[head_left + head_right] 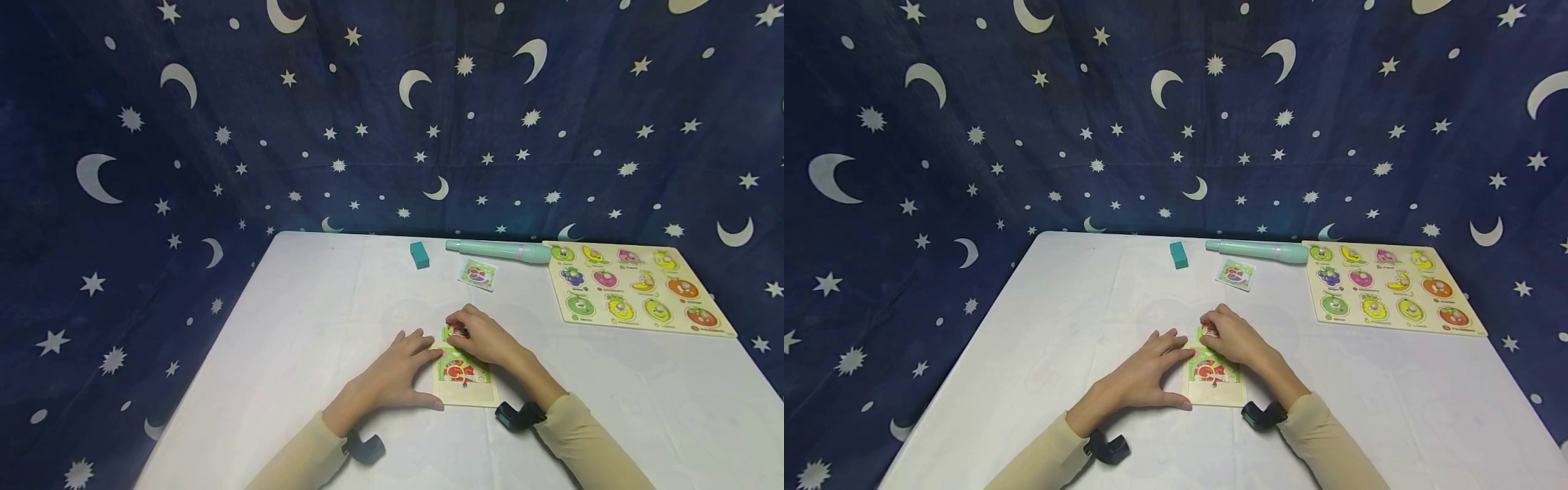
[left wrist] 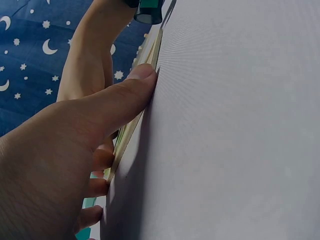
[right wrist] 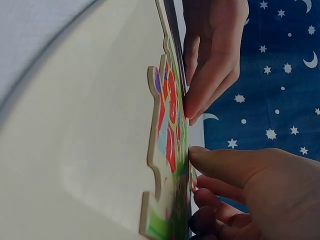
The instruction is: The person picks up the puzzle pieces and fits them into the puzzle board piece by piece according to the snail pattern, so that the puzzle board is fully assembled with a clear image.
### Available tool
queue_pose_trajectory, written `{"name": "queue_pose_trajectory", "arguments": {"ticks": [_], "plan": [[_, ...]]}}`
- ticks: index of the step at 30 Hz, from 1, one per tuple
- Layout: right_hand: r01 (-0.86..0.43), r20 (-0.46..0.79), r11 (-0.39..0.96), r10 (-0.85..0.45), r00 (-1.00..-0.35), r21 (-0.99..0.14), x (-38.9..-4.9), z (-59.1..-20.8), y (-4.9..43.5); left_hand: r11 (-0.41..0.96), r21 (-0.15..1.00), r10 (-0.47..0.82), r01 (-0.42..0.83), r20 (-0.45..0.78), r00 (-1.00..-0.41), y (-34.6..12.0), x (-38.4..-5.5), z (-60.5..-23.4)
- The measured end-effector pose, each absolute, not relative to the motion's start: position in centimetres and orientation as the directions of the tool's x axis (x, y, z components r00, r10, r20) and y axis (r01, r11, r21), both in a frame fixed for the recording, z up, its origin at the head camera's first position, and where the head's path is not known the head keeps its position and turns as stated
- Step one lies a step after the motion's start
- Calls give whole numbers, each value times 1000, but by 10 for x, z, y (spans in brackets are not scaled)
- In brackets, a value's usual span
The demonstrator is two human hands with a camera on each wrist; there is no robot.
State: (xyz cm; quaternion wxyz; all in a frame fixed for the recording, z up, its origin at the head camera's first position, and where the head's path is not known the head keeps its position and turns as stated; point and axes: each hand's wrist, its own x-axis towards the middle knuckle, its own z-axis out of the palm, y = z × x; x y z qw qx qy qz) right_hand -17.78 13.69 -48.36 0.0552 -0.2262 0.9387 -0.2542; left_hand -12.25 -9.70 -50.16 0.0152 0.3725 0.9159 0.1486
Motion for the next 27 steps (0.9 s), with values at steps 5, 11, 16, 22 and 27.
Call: {"name": "queue_pose_trajectory", "arguments": {"ticks": [5,11,16,22,27], "plan": [[-410,36,757,-457,-889,-509,-177,-483,136,680,277,688,678,79,-722,-97,-122,-502],[-397,59,732,-442,-895,-553,-177,-483,136,682,281,685,675,78,-724,-97,-122,-501],[-390,60,712,-442,-895,-584,-177,-482,136,686,281,682,671,73,-727,-97,-122,-500],[-392,66,704,-442,-895,-592,-172,-475,138,685,279,683,673,75,-726,-97,-122,-501],[-398,87,691,-439,-894,-603,-168,-469,141,682,275,685,678,83,-724,-97,-123,-500]]}}
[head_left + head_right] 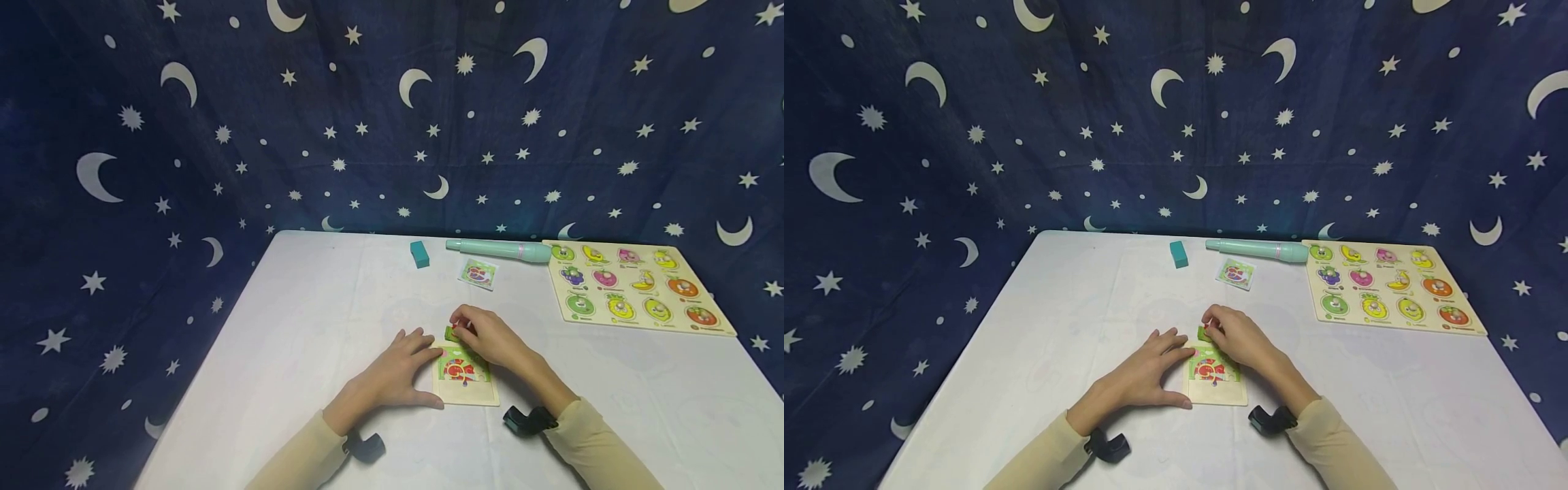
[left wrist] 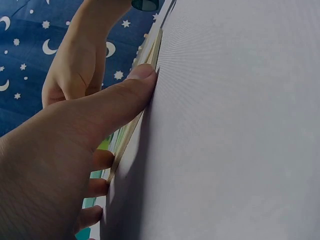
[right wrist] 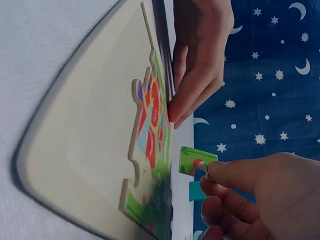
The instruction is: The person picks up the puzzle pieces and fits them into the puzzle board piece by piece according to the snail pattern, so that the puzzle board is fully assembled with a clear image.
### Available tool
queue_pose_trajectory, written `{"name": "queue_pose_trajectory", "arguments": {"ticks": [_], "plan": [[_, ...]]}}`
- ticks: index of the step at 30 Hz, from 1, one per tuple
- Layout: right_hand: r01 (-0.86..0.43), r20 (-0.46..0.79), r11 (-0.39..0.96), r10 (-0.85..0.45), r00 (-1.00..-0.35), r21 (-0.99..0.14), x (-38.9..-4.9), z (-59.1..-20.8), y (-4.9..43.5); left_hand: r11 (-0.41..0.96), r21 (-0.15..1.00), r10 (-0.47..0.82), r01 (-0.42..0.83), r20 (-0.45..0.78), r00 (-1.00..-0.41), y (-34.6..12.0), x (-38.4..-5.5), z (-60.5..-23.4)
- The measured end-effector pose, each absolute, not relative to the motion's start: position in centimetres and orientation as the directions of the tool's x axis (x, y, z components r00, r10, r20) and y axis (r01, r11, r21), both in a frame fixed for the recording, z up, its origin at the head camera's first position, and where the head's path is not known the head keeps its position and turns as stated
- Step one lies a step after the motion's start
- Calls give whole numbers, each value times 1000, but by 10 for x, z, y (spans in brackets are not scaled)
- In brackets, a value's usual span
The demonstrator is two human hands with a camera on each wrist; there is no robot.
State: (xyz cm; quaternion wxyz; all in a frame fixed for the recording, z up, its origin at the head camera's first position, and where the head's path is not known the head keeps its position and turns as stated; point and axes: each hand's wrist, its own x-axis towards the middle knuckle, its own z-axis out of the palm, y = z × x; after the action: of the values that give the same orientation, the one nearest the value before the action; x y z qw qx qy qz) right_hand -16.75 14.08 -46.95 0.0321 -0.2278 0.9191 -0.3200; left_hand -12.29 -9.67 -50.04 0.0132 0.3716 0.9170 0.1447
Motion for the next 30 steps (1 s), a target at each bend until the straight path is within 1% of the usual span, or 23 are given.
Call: {"name": "queue_pose_trajectory", "arguments": {"ticks": [10,19,25,30], "plan": [[-388,45,673,-467,-883,-630,-158,-461,147,687,266,683,676,78,-726,-96,-124,-501],[-441,7,617,-577,-817,-651,-146,-458,149,683,269,687,679,78,-723,-97,-124,-501],[-493,24,595,-623,-782,-635,-139,-460,149,683,273,686,678,81,-723,-97,-124,-502],[-503,14,556,-662,-750,-661,-136,-463,148,683,271,685,678,80,-724,-97,-124,-501]]}}
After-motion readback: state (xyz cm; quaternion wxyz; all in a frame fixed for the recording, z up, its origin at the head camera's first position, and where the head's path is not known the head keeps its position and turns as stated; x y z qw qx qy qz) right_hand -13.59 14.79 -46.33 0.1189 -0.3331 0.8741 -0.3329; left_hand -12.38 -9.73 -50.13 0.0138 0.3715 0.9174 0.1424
